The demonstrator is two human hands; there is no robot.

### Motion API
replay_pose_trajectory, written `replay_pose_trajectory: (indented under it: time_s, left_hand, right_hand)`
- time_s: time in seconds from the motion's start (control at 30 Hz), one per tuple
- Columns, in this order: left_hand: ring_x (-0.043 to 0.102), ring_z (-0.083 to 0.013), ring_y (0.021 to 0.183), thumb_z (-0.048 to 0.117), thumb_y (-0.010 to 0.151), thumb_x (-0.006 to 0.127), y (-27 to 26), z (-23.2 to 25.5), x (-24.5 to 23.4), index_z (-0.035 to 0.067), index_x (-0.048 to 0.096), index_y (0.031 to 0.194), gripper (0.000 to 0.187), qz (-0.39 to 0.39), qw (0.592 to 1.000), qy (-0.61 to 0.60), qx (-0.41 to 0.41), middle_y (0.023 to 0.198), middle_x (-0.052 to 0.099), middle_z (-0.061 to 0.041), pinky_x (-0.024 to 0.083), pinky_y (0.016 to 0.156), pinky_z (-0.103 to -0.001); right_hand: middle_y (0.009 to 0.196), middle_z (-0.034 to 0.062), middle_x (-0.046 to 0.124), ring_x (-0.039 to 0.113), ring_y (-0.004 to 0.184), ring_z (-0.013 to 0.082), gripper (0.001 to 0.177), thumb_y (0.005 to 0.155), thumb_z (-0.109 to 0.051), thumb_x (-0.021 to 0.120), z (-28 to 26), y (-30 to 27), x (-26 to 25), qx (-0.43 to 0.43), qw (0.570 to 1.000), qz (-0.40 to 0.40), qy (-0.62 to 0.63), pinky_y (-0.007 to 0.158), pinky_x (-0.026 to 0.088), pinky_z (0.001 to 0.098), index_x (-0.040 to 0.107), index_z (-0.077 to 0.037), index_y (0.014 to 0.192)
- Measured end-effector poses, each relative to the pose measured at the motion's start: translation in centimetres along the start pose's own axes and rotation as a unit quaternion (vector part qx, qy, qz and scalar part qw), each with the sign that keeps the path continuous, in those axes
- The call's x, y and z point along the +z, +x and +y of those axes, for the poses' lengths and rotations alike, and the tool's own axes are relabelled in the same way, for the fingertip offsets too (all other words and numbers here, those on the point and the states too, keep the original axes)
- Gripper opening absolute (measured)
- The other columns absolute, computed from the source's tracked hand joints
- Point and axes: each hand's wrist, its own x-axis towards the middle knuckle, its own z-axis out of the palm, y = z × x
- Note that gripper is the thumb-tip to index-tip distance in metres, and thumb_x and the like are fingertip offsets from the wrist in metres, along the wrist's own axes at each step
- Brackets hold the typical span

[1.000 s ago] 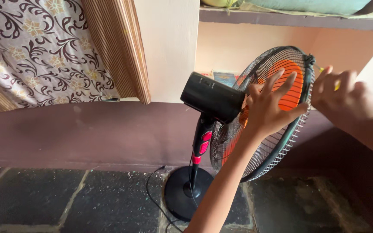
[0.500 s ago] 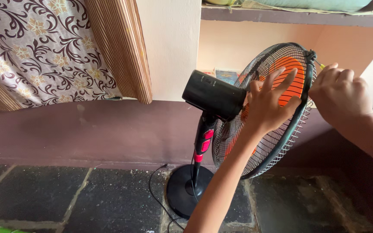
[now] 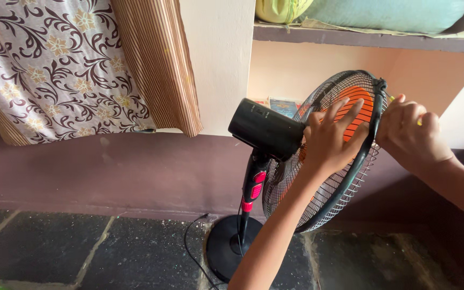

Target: The person uses a yellow screwdriver to loosen and remove a screw from the top of a standing fan's front grille. They hold the fan steady with one hand while turning the screwdriver with the other, then remove the screw by hand.

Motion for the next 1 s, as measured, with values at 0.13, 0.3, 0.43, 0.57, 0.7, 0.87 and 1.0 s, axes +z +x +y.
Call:
replay_pose_trajectory:
  time_s: [0.13,0.3,0.43,0.57,0.7,0.87,1.0]
  left_hand:
    - [0.045,-0.0365,0.131,0.049,0.096,0.059,0.1,0.1,0.1,0.029,0.059,0.148,0.056,0.003,1.0,0.003,0.006,0.158,0.05,-0.005,0.041,0.104,-0.062]
    - [0.045,-0.0375,0.135,0.052,0.095,0.058,0.3,0.1,0.4,0.03,0.061,0.146,0.056,0.0,1.0,0.028,-0.006,0.158,0.051,-0.005,0.039,0.104,-0.067]
    - [0.045,-0.0407,0.135,0.06,0.095,0.053,1.0,-0.4,-0.1,0.03,0.06,0.148,0.061,-0.04,0.998,0.038,-0.021,0.158,0.051,-0.006,0.034,0.103,-0.073]
    - [0.045,-0.0405,0.134,0.064,0.094,0.051,1.0,-0.4,0.1,0.03,0.059,0.149,0.065,-0.047,0.998,0.02,-0.02,0.159,0.051,-0.006,0.035,0.102,-0.072]
    - [0.048,-0.034,0.134,0.065,0.094,0.052,0.7,-0.5,0.3,0.032,0.061,0.148,0.064,-0.025,0.999,0.018,-0.018,0.159,0.053,-0.003,0.036,0.106,-0.069]
    - [0.048,-0.0317,0.134,0.063,0.094,0.056,0.8,-0.5,0.3,0.031,0.063,0.146,0.062,-0.02,1.0,0.01,-0.02,0.158,0.055,-0.002,0.037,0.106,-0.068]
    - [0.048,-0.0305,0.131,0.062,0.093,0.059,0.8,-0.4,0.2,0.03,0.065,0.143,0.06,-0.014,1.0,0.001,-0.02,0.156,0.057,-0.001,0.039,0.107,-0.064]
  right_hand:
    - [0.091,0.0082,0.064,0.055,0.081,0.0176,0.027,0.098,-0.007,0.071,0.7,-0.1,0.2,0.032,0.994,-0.032,0.095,0.06,0.04,0.0275,0.073,0.008,0.121]
    - [0.097,0.0148,0.069,0.065,0.091,0.0252,0.048,0.077,-0.012,0.066,0.5,-0.6,-0.4,0.128,0.955,-0.088,0.252,0.075,0.055,0.035,0.07,0.005,0.122]
    - [0.094,0.0178,0.071,0.069,0.084,0.0286,0.024,0.096,-0.014,0.063,0.9,-0.6,0.1,0.221,0.894,-0.131,0.366,0.078,0.058,0.0367,0.07,0.003,0.112]
    - [0.083,0.0202,0.074,0.068,0.064,0.0266,0.035,0.109,-0.028,0.062,1.8,-2.0,1.5,0.345,0.722,-0.207,0.563,0.073,0.056,0.0421,0.077,0.003,0.106]
    - [0.08,0.0172,0.073,0.064,0.064,0.0203,0.043,0.107,-0.035,0.068,1.3,-3.1,4.1,0.438,0.548,-0.264,0.662,0.061,0.051,0.0384,0.074,0.006,0.099]
    - [0.079,0.0133,0.07,0.06,0.063,0.0167,0.044,0.104,-0.033,0.075,0.0,-4.2,6.4,0.471,0.416,-0.256,0.734,0.055,0.05,0.0336,0.061,0.006,0.117]
    - [0.077,0.0109,0.073,0.068,0.069,0.0195,0.043,0.109,-0.038,0.067,-1.2,-4.5,4.9,0.392,0.652,-0.236,0.605,0.067,0.053,0.0353,0.066,0.005,0.113]
